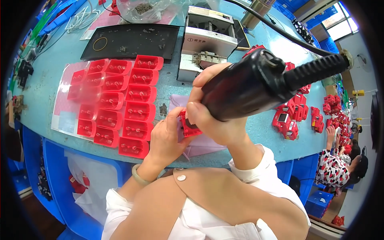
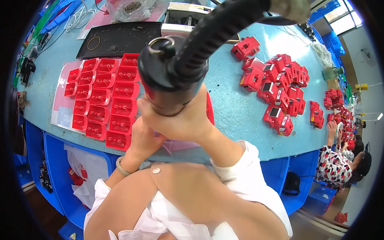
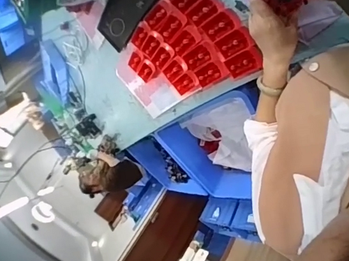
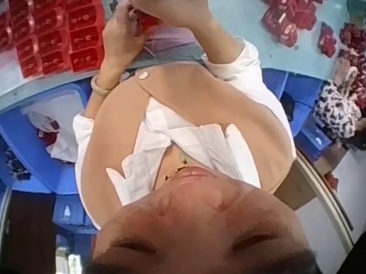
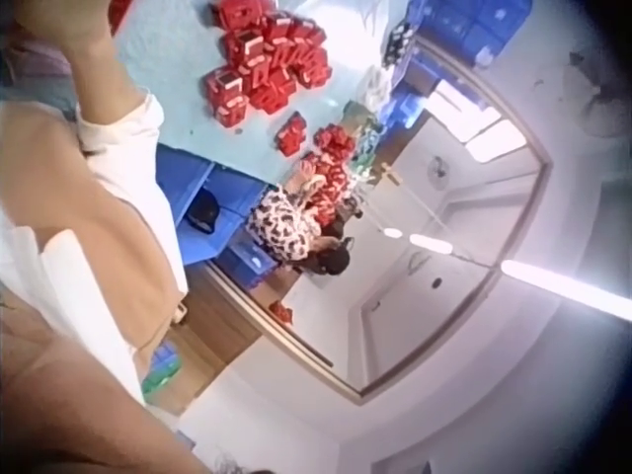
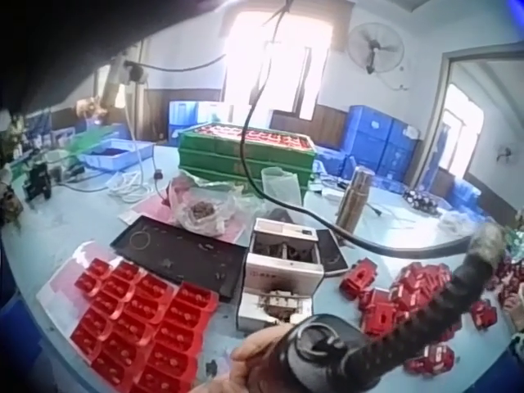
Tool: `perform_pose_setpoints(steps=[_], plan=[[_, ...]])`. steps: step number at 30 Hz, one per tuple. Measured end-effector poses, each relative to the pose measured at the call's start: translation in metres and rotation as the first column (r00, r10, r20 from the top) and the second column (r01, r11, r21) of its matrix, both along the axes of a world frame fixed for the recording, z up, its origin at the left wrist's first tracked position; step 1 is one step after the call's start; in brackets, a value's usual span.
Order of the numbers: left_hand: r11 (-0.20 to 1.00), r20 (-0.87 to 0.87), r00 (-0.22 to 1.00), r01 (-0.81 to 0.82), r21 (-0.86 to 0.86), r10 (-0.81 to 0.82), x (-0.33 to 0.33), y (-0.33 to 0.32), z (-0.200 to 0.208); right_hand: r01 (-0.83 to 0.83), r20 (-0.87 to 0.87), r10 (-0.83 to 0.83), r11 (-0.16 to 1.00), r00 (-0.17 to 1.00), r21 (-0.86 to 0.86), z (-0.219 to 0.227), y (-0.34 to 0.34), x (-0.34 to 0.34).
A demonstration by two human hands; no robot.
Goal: Assembling red plastic toy components using an electric screwdriver at a factory workbench.
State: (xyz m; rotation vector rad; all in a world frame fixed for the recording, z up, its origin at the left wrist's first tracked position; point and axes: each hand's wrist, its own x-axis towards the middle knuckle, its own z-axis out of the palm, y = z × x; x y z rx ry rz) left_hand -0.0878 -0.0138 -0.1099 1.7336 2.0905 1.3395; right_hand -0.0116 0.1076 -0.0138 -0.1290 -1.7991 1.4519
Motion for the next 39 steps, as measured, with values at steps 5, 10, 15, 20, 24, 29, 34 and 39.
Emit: perform_pose_setpoints(steps=[5,10,15,20,24,29,34,39], plan=[[0.998,0.036,0.999,0.005,-0.070,-0.002,0.002,0.003,-0.008,0.049,-0.016,-0.048,0.995,0.999,0.090,-0.006,0.001,-0.002],[1.000,0.056,0.998,-0.010,-0.014,0.011,0.002,0.011,-0.015,0.014,0.015,-0.014,1.000,1.000,0.008,-0.009,0.000,-0.005],[0.998,0.076,0.997,0.010,-0.056,-0.006,0.006,0.012,-0.009,-0.103,0.186,0.115,0.992,0.976,-0.070,-0.006,0.002,0.002],[0.997,0.046,0.998,0.049,-0.060,-0.046,0.007,0.007,-0.004,-0.120,0.167,0.108,0.991,0.980,0.064,-0.009,0.002,0.004],[0.994,0.066,0.996,0.060,-0.089,-0.054,0.012,0.001,0.007,-0.039,0.161,0.057,0.993,0.985,-0.115,0.002,-0.001,0.011],[0.998,0.178,0.984,0.023,-0.058,-0.013,0.005,-0.009,0.032,0.059,-0.353,-0.085,0.995,0.932,-0.086,0.064,0.029,0.048],[0.992,0.314,0.942,0.096,0.078,-0.116,-0.049,-0.039,0.072,0.727,0.260,-0.751,0.657,0.607,0.198,0.071,0.079,0.090],[0.937,0.893,0.449,-0.315,0.151,0.007,-0.230,-0.112,0.081,0.535,0.372,-0.911,0.407,0.178,0.740,0.000,0.102,0.099]])
